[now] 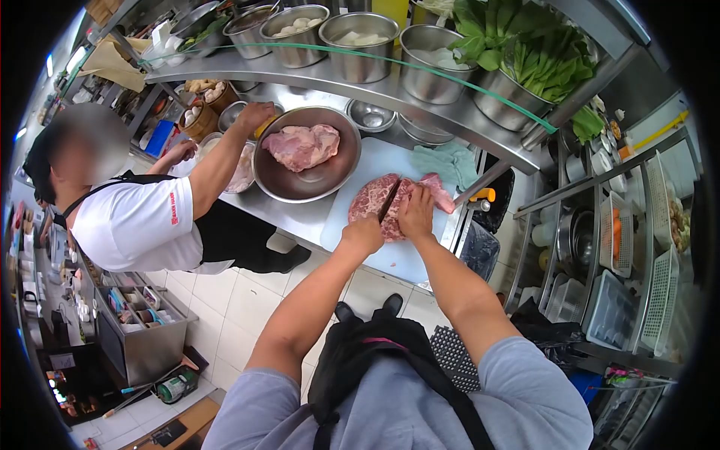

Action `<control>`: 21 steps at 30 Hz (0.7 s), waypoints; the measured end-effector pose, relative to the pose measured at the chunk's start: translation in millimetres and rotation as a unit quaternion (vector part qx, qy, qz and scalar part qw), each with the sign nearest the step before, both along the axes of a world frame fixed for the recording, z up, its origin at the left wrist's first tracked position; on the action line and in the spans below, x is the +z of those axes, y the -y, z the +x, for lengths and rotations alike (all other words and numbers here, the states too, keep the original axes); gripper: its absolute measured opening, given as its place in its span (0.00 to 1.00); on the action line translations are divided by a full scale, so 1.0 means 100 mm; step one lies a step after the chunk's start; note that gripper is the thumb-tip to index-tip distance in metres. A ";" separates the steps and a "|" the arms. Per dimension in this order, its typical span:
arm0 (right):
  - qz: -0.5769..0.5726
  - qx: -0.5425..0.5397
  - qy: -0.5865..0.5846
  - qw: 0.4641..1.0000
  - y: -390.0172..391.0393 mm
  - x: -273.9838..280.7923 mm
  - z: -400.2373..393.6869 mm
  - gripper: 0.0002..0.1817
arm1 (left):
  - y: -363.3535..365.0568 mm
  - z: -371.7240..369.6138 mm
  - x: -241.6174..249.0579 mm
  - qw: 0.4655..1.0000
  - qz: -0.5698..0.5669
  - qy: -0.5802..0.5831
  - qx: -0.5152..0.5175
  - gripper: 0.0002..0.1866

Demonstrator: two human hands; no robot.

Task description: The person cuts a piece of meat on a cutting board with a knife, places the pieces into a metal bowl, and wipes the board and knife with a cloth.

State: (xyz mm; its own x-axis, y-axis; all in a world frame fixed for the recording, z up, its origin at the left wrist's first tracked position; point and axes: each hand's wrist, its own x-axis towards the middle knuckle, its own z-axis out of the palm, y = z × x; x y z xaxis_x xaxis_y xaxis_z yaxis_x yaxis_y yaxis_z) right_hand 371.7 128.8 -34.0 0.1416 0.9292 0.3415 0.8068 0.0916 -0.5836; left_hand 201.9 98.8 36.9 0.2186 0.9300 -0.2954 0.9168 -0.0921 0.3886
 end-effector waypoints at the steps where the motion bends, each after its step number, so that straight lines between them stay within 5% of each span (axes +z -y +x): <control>1: -0.012 -0.001 0.004 1.000 -0.01 0.01 0.00 0.16 | -0.03 0.03 -0.03 1.000 -0.012 -0.003 -0.002 0.14; 11: -0.026 -0.020 0.020 0.999 -0.06 -0.07 -0.01 0.20 | -0.06 -0.03 -0.14 0.994 -0.108 0.013 -0.013 0.18; 16: 0.042 -0.004 0.017 0.999 -0.05 -0.11 -0.01 0.19 | 0.35 -0.19 -0.16 0.997 -0.074 0.009 -0.012 0.14; 21: -0.007 -0.016 -0.012 1.000 0.00 -0.08 0.00 0.18 | 0.29 -0.14 -0.35 0.998 -0.062 0.006 -0.023 0.15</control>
State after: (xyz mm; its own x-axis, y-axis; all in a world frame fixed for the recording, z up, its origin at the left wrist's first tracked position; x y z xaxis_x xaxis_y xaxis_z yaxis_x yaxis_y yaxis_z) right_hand 371.7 129.2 -41.8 0.1795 0.9288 0.3241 0.7944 0.0575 -0.6047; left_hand 187.8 69.8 1.8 0.2644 0.8756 -0.4042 0.9080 -0.0847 0.4104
